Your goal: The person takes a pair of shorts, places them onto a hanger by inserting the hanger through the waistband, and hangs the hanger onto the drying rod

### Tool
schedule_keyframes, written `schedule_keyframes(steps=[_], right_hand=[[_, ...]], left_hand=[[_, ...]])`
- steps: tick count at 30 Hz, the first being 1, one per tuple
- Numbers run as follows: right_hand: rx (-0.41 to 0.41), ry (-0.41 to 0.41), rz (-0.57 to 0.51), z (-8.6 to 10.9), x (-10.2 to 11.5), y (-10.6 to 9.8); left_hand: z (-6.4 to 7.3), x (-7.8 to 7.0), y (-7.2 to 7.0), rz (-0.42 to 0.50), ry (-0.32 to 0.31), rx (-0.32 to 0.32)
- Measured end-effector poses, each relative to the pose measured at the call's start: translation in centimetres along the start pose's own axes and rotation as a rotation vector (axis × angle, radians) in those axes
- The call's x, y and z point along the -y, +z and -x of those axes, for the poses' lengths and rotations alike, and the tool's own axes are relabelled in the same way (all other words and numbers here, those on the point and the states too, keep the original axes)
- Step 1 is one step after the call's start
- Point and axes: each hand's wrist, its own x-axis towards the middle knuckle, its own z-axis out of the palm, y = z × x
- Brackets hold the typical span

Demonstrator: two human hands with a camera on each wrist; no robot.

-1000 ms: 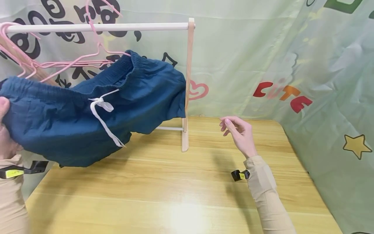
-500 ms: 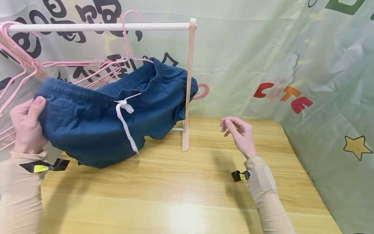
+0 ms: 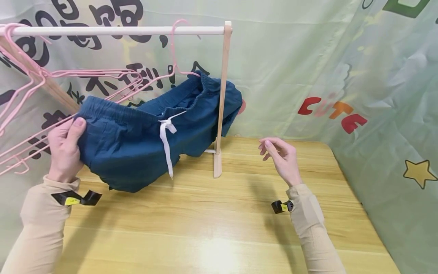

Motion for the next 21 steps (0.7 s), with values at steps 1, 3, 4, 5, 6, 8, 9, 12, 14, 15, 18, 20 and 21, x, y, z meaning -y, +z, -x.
schedule_keyframes(steps=[1,3,4,5,6,8,9,12,14,15,18,20,21], right_hand=[[-0.002,0.0,0.002,0.0,0.0,0.0],[-0.003,-0.002,-0.003,0.1,0.0,0.0],[-0.003,-0.002,-0.008,0.1,0.0,0.0],[-0.002,-0.001,-0.012,0.1,-0.1,0.0],[-0.002,-0.001,-0.011,0.1,0.0,0.0],[-0.002,0.002,-0.008,0.2,0.0,0.0],[-0.002,0.004,-0.008,0.2,0.0,0.0],[-0.002,0.007,-0.003,0.2,0.0,0.0],[-0.003,0.011,0.002,0.3,-0.1,0.0],[-0.003,0.012,0.005,0.3,-0.1,-0.1],[-0.003,0.011,0.005,0.3,-0.1,-0.1],[-0.004,0.008,0.006,0.4,-0.1,-0.2],[-0.005,0.005,0.006,0.4,-0.1,-0.2]], left_hand=[[0.2,0.0,0.2,-0.022,-0.002,0.014],[0.5,0.0,0.7,-0.061,-0.007,0.036],[0.6,0.0,0.9,-0.07,-0.01,0.044],[0.7,0.1,1.1,-0.084,-0.01,0.049],[0.8,0.1,1.4,-0.089,-0.008,0.055],[1.1,0.3,1.8,-0.097,-0.011,0.072],[1.2,0.3,2.0,-0.097,-0.015,0.081],[1.4,0.5,2.5,-0.093,-0.018,0.109],[1.6,0.7,2.8,-0.093,-0.019,0.126],[1.6,0.7,3.0,-0.088,-0.022,0.131],[1.8,0.8,3.2,-0.071,-0.029,0.142],[1.8,0.8,3.3,-0.064,-0.037,0.147],[1.9,0.7,3.4,-0.065,-0.041,0.149]])
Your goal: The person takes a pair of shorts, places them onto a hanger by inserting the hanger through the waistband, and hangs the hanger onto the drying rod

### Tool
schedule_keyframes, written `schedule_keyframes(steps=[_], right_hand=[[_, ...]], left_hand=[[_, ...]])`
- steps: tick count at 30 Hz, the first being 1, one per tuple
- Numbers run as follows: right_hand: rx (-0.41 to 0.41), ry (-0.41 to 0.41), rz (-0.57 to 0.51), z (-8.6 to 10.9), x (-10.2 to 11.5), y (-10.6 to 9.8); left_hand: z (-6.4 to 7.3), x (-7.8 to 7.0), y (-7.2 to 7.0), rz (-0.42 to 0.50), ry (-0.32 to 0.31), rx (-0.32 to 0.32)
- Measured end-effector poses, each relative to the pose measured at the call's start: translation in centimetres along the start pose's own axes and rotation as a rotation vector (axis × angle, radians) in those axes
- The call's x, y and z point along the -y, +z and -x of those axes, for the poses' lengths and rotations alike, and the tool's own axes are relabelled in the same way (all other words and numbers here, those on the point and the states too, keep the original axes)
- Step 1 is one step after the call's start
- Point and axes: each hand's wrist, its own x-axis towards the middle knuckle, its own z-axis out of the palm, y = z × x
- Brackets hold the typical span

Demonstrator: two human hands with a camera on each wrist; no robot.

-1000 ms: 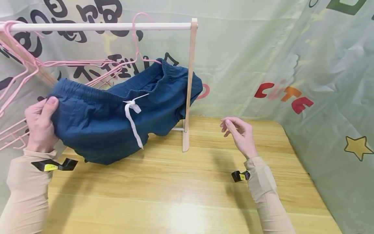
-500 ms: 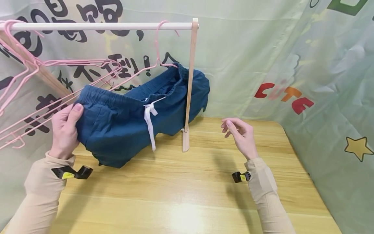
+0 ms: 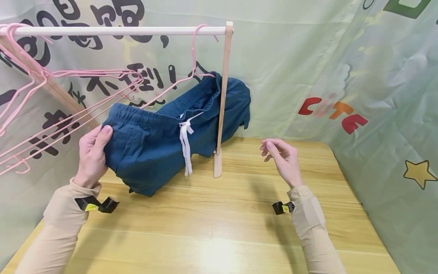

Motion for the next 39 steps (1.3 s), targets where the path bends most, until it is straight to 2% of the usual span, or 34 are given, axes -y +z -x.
schedule_keyframes(steps=[6,14,22,27,33,36,39], right_hand=[[-0.001,-0.007,0.001,0.1,0.0,0.0],[-0.004,-0.003,0.0,0.2,-0.1,0.0],[-0.004,0.001,0.007,0.2,-0.1,-0.1],[-0.003,0.004,0.004,0.3,-0.1,-0.1],[-0.008,0.006,0.004,0.4,-0.2,-0.2],[-0.008,0.001,0.0,0.4,-0.2,-0.2],[-0.009,0.0,-0.003,0.5,-0.2,-0.1]], left_hand=[[0.2,0.1,0.4,0.0,-0.019,0.015],[1.3,-0.4,1.1,0.025,-0.04,0.081],[2.3,-1.2,1.7,0.085,-0.041,0.265],[2.3,-1.4,1.9,0.009,0.012,0.281],[2.0,-1.4,2.1,-0.05,0.113,0.295],[1.9,-1.5,2.0,-0.127,0.145,0.289],[1.8,-1.8,2.0,-0.251,0.148,0.271]])
